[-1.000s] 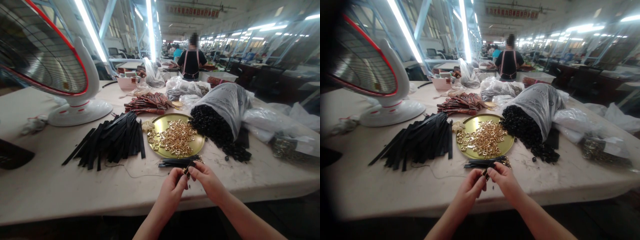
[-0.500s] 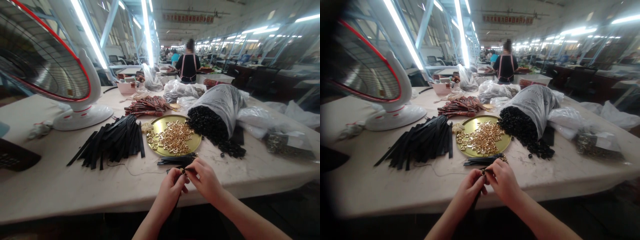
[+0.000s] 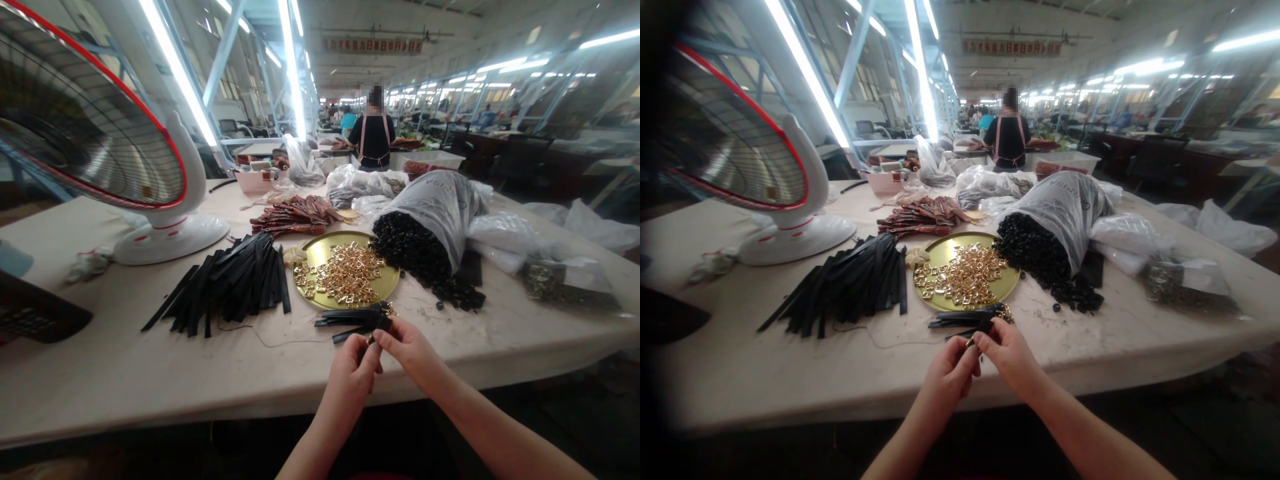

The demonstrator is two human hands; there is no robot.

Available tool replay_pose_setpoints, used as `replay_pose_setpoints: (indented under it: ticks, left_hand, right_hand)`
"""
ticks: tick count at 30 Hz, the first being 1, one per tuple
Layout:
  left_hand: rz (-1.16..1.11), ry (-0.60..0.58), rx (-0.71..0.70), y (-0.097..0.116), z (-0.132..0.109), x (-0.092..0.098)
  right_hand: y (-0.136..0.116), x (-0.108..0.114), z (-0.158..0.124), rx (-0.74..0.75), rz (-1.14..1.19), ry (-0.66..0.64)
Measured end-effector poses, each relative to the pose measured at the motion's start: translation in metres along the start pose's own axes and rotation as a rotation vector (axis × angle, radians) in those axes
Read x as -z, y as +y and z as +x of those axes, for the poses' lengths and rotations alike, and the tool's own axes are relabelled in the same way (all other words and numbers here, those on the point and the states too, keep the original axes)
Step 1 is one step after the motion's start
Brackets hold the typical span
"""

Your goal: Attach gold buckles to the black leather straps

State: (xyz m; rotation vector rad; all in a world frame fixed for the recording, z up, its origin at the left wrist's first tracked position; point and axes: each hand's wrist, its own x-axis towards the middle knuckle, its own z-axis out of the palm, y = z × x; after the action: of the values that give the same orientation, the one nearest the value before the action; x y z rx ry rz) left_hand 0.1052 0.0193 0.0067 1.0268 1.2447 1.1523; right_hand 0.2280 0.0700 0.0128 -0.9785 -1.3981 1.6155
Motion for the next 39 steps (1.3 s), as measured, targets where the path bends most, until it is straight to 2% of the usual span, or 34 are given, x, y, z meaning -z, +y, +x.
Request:
replay_pose_setpoints:
  ticks: [2,3,8,11,15,18,21,23,25,29,32,35,39]
  left_hand:
    - [0.020,0.004,-0.024,-0.001,0.001,0.000]
    - [0.021,0.001,-0.030,-0.001,0.002,0.001]
    - [-0.055,-0.016,0.025,0.000,0.008,0.005]
    - [-0.059,-0.011,0.033,-0.003,0.012,0.007]
    - [-0.015,0.021,0.018,-0.008,0.015,0.009]
    - [0.024,0.045,0.032,-0.013,0.018,0.010]
    - [0.058,0.069,0.032,-0.015,0.021,0.010]
    - [0.058,0.079,0.033,-0.014,0.022,0.011]
    - [0.047,0.073,0.044,-0.011,0.021,0.012]
    - [0.038,0.016,0.088,-0.002,0.018,0.017]
    - [0.102,0.036,0.094,0.001,0.016,0.020]
    - [0.135,0.087,0.071,0.001,0.014,0.019]
    - [0.158,0.008,0.061,0.002,0.013,0.016]
  right_hand:
    - [0.001,0.000,0.000,0.045,-0.032,0.057]
    - [0.001,0.000,0.000,0.002,0.030,0.044]
    - [0.009,-0.001,0.007,-0.395,0.507,-0.069]
    - [0.012,-0.002,0.012,-0.440,0.559,-0.086]
    - [0.013,-0.003,0.016,-0.305,0.407,-0.037]
    - [0.014,-0.002,0.015,-0.108,0.054,0.051]
    - [0.017,0.001,0.013,0.173,-0.391,0.119]
    - [0.019,0.003,0.013,0.307,-0.551,0.128]
    - [0.021,0.005,0.015,0.309,-0.545,0.108]
    - [0.017,0.004,0.013,0.157,-0.380,0.034]
    - [0.006,0.000,0.001,0.282,-0.430,0.022]
    - [-0.005,-0.004,-0.013,0.413,-0.465,-0.052]
    - [-0.005,0.009,-0.007,0.382,-0.488,-0.139]
